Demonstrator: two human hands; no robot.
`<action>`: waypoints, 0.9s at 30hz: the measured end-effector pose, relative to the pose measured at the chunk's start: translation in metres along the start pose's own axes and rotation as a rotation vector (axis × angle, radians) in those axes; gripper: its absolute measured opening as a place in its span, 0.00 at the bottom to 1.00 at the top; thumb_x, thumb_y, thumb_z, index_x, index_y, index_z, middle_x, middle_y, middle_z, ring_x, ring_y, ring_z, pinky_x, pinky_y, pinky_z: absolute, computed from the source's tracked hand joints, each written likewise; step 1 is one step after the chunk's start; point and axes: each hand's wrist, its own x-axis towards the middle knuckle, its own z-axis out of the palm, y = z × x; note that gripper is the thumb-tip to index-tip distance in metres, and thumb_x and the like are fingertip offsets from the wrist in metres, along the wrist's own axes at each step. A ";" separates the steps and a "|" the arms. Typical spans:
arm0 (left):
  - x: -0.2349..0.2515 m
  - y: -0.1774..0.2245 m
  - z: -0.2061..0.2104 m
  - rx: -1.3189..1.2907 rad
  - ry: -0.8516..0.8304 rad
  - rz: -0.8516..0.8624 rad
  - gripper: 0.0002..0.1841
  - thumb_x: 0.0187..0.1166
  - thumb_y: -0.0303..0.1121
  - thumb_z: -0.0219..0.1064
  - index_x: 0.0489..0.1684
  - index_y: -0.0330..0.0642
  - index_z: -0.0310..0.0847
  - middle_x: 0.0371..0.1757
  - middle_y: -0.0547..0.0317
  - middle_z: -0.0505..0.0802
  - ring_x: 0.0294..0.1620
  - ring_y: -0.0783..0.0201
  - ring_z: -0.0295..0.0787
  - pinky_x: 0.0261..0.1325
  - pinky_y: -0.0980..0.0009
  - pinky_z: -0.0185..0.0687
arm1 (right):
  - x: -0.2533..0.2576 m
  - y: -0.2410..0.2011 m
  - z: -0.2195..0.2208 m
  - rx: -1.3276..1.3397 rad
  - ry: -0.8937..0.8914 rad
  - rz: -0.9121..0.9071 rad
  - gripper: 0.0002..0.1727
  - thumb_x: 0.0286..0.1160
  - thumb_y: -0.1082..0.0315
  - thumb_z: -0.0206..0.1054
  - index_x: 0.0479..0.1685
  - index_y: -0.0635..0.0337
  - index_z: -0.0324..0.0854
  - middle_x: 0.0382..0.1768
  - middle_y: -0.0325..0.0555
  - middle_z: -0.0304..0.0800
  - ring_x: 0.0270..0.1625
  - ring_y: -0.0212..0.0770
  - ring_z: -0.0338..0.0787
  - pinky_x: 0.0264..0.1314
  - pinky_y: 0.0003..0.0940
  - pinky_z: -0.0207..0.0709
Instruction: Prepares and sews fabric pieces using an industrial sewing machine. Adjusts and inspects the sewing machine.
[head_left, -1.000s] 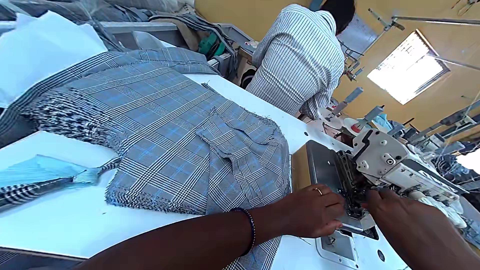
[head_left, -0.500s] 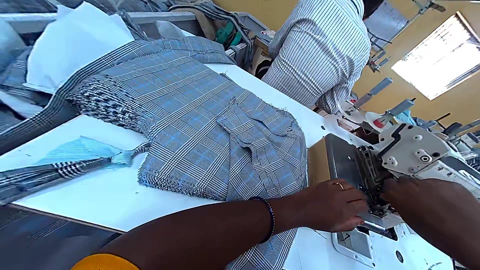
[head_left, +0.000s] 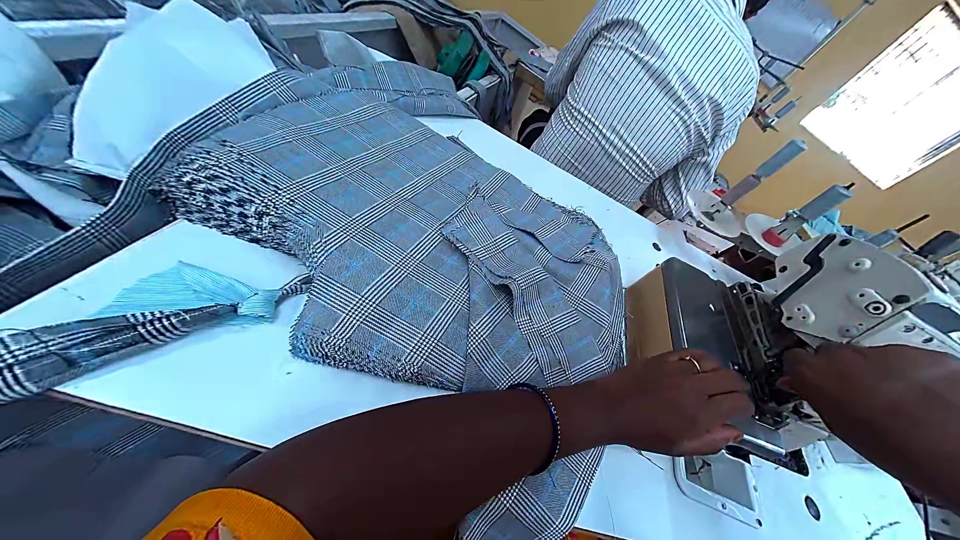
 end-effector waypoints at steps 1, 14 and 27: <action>0.000 0.000 0.000 -0.003 0.000 0.002 0.15 0.86 0.34 0.57 0.49 0.33 0.88 0.58 0.45 0.93 0.64 0.51 0.88 0.73 0.59 0.75 | 0.000 0.000 0.000 0.003 -0.007 0.003 0.12 0.83 0.61 0.68 0.41 0.61 0.88 0.37 0.54 0.90 0.43 0.57 0.93 0.38 0.50 0.82; 0.001 0.000 0.000 0.001 0.004 0.004 0.15 0.86 0.34 0.57 0.49 0.33 0.88 0.57 0.46 0.93 0.64 0.51 0.89 0.74 0.58 0.75 | -0.003 0.017 0.013 0.032 0.114 -0.029 0.12 0.81 0.61 0.70 0.36 0.61 0.86 0.32 0.55 0.89 0.39 0.58 0.93 0.35 0.51 0.82; 0.001 0.000 0.000 -0.004 -0.001 -0.002 0.15 0.85 0.34 0.58 0.50 0.33 0.88 0.57 0.45 0.93 0.63 0.50 0.89 0.71 0.58 0.77 | -0.002 0.006 0.007 0.024 0.071 0.015 0.14 0.81 0.59 0.70 0.37 0.62 0.87 0.34 0.55 0.89 0.40 0.57 0.93 0.36 0.50 0.82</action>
